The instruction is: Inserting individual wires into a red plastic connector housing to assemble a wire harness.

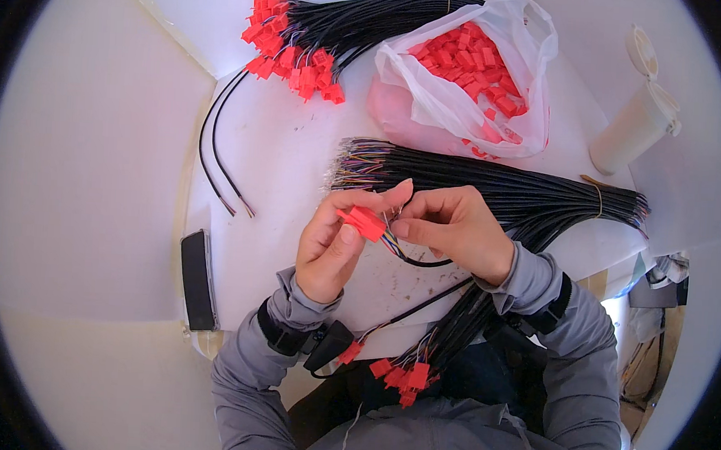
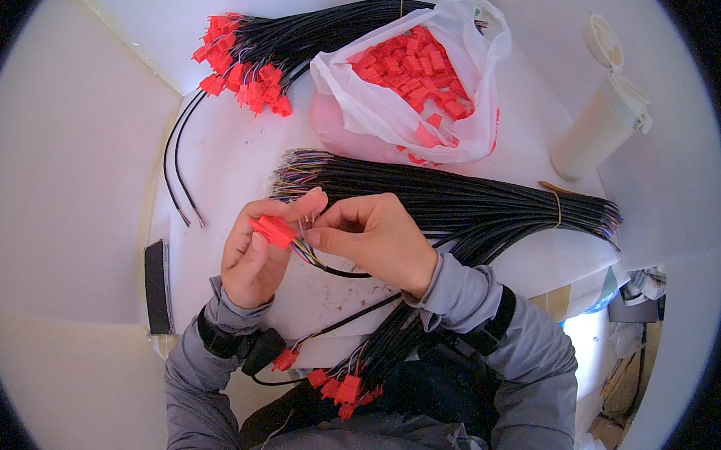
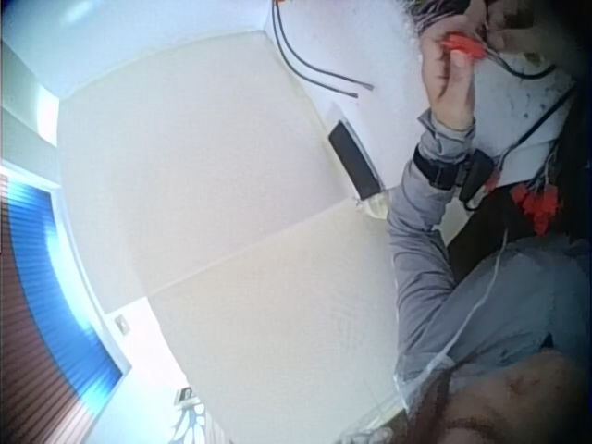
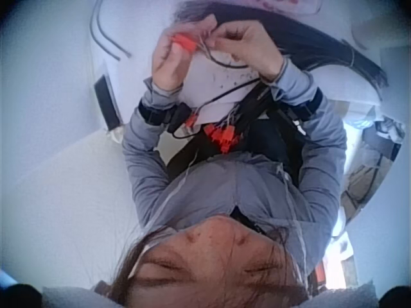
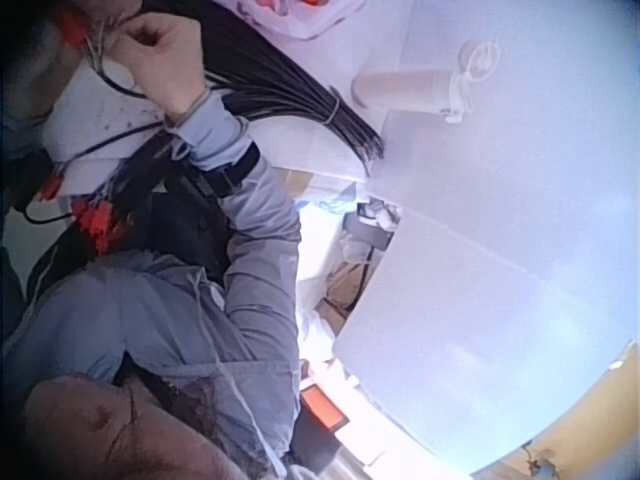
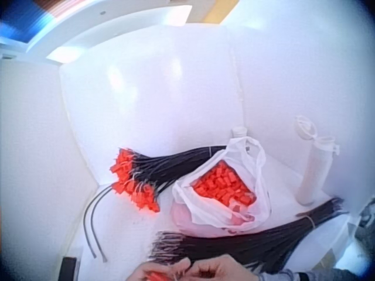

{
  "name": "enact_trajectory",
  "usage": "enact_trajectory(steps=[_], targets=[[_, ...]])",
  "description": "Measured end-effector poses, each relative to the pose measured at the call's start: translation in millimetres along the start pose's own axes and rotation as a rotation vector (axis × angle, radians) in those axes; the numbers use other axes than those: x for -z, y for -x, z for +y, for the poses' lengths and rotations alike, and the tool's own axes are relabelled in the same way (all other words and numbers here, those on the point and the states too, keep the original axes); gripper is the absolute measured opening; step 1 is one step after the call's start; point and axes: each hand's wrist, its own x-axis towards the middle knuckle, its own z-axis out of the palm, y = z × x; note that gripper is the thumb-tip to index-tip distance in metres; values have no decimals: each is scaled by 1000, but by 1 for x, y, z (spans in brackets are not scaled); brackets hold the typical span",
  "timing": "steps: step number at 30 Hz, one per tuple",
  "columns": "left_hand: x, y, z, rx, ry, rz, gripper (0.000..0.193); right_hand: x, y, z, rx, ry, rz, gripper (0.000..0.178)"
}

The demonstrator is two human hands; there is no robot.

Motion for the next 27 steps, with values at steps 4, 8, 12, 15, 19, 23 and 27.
enact_trajectory(steps=[4,8,12,15,19,23,27], targets=[[0,-1,1,9,27,-51,38,0,1,4,-38,16,-25,12],[-1,-1,2,-38,-27,-33,36,0,-1,6,-26,-116,-32,12],[2,-3,3,-100,-81,114,33,2,-2,3,11,-292,13,13],[0,-3,2,-73,-50,123,31,2,-2,5,-13,-348,27,14],[2,-3,3,-45,-18,119,30,1,-1,5,-2,-395,12,15],[4,-4,4,31,90,84,25,0,-1,5,-23,-299,-15,15],[6,-1,-1,37,193,39,17,-3,-1,7,-52,-165,-93,14]])
